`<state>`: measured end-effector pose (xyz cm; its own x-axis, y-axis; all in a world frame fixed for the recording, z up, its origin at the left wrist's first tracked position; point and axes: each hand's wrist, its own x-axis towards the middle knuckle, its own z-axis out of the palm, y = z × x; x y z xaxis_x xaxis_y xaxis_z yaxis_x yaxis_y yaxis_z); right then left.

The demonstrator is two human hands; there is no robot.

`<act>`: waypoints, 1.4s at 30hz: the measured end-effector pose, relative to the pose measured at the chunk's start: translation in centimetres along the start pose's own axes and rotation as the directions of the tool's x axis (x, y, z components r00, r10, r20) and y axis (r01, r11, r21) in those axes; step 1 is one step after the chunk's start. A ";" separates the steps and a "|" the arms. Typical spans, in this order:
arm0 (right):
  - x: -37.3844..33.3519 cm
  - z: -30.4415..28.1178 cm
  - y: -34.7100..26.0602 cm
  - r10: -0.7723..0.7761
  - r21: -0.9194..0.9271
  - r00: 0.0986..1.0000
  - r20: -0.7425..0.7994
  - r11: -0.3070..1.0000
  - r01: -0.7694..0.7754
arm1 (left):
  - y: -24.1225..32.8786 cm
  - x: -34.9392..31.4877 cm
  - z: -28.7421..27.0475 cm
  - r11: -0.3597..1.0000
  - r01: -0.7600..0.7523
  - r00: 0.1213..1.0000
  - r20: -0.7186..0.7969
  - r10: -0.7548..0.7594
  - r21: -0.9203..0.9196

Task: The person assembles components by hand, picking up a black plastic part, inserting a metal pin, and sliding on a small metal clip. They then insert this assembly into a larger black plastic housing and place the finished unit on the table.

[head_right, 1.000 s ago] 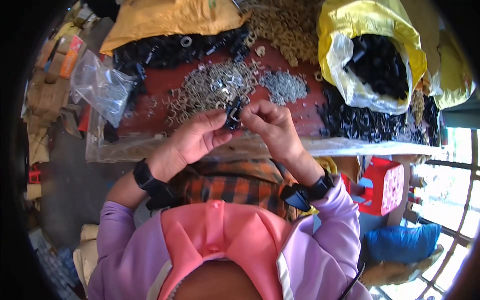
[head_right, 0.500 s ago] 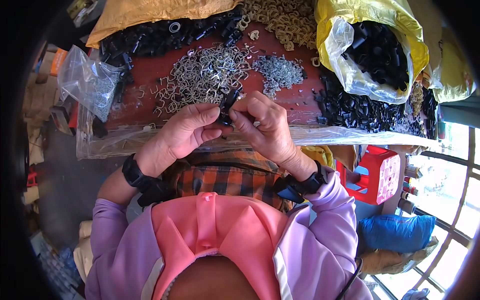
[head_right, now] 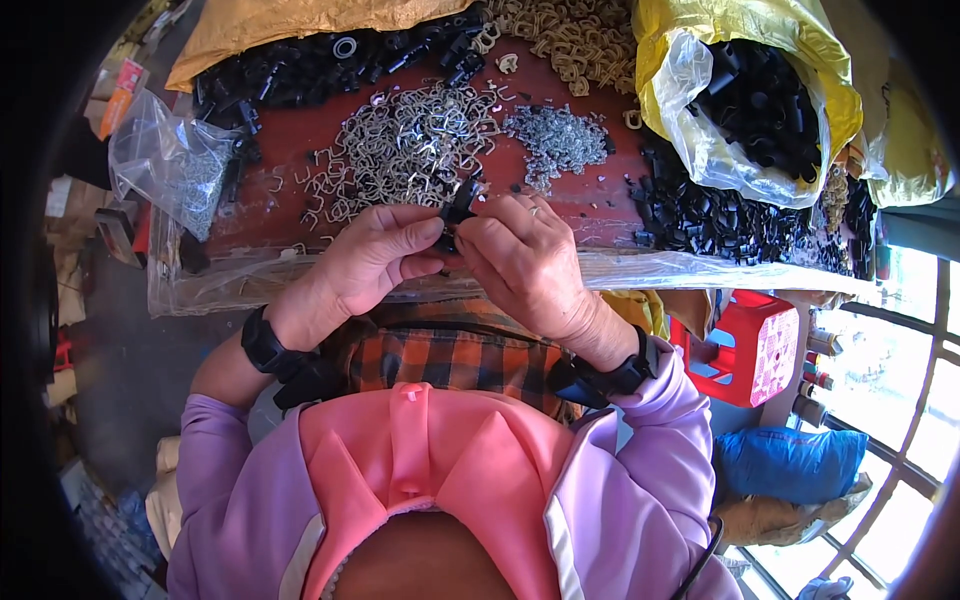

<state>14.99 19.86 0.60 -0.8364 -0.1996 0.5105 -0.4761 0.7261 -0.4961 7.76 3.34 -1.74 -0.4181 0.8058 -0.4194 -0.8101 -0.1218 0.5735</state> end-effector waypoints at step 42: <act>9.3 2.5 15.8 0.302 -0.333 0.940 0.160 0.913 -0.236 | 2.1 -3.4 -2.5 0.990 -0.138 0.975 -0.173 0.137 0.006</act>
<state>-1.01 27.81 -4.23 -0.9732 -0.0739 0.2176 -0.1465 0.9291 -0.3395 6.45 -1.11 -0.86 -0.5902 0.6685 -0.4525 -0.7422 -0.2289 0.6299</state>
